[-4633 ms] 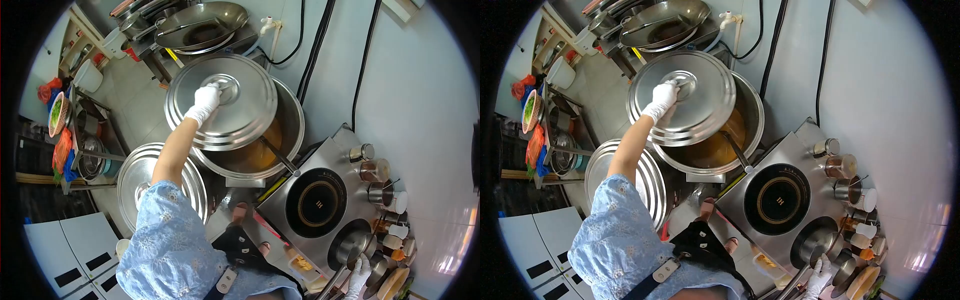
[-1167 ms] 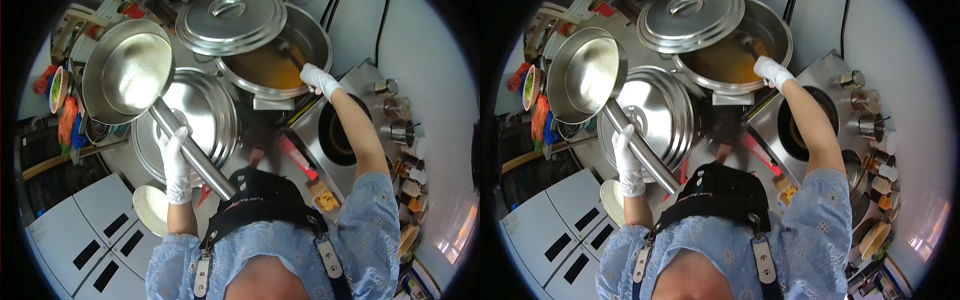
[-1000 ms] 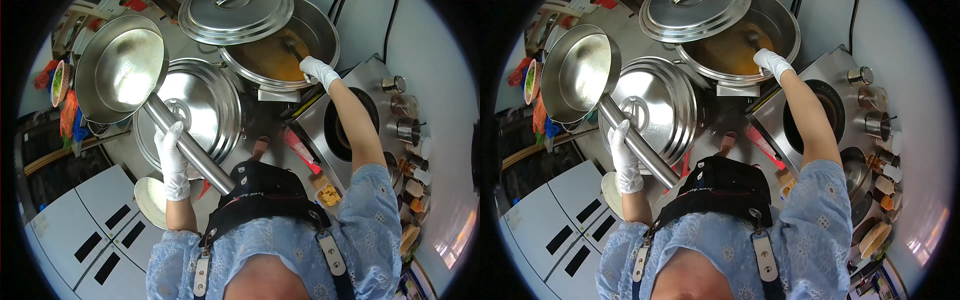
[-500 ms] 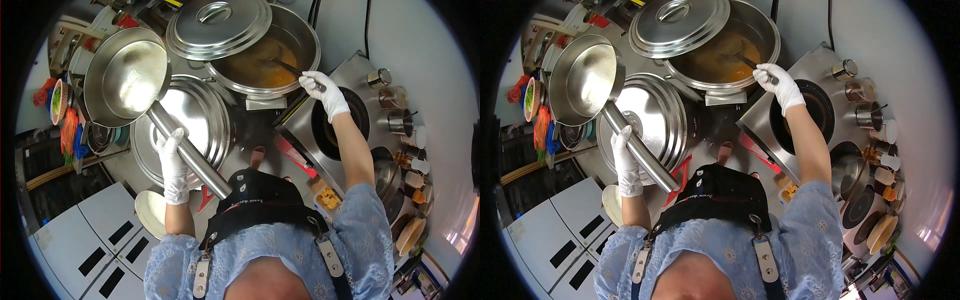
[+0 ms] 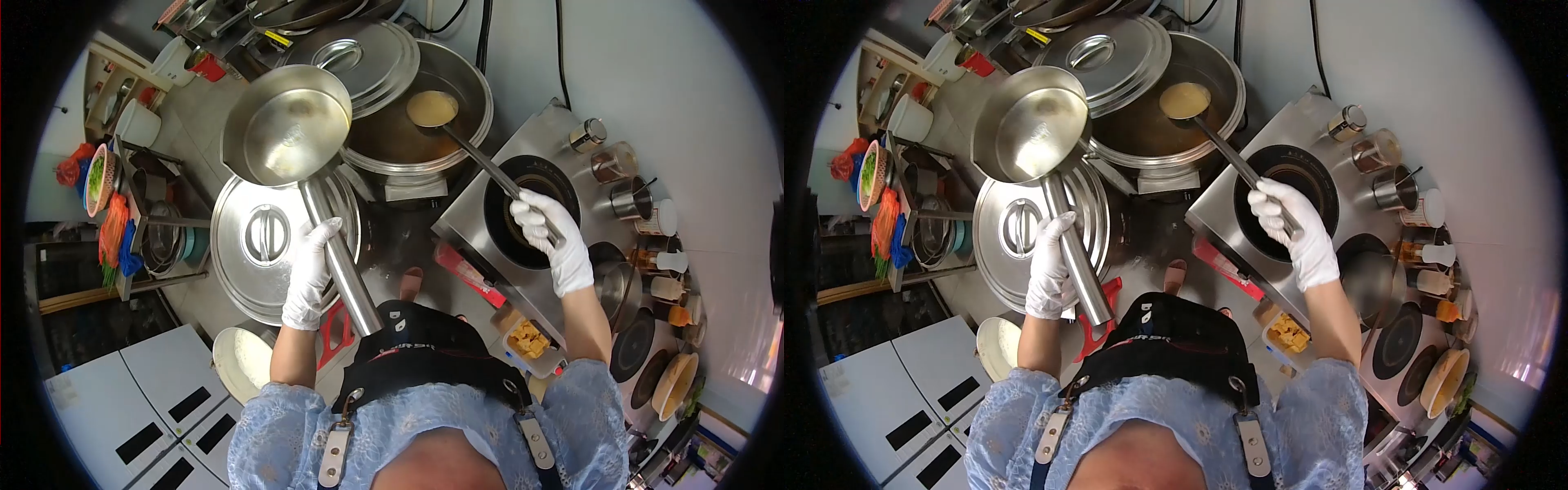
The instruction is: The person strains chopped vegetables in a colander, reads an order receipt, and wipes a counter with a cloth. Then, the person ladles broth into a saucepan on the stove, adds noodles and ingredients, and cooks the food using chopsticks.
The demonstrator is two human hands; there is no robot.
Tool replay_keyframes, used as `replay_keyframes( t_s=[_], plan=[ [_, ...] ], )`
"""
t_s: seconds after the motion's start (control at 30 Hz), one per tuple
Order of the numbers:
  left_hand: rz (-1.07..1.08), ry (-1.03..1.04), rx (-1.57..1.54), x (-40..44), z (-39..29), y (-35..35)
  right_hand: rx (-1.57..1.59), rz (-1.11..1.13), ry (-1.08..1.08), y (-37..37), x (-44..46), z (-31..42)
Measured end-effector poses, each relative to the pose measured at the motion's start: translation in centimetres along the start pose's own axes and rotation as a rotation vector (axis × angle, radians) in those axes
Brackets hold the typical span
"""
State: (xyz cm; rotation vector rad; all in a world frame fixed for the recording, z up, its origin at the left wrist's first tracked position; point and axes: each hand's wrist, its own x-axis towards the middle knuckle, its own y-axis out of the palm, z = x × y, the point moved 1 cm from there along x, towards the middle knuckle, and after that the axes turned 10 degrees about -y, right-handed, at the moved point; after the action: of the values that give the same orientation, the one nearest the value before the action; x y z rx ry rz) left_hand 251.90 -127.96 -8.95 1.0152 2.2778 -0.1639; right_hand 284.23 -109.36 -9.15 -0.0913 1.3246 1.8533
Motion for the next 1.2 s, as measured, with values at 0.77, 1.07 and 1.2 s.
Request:
replay_keyframes(
  t_s=[0.77,1.07,1.2],
  plan=[
    [0.319,-0.153,0.142,5.2,6.9,7.4,-0.198,-0.042,-0.252,10.1,-21.6,-1.5],
    [0.355,-0.119,0.072,6.2,8.0,10.3,-0.416,-0.086,-0.263,11.5,-21.8,-3.6],
    [0.381,-0.177,0.046,5.7,7.5,10.6,-0.537,-0.138,-0.253,11.8,-21.6,-4.1]
  ],
)
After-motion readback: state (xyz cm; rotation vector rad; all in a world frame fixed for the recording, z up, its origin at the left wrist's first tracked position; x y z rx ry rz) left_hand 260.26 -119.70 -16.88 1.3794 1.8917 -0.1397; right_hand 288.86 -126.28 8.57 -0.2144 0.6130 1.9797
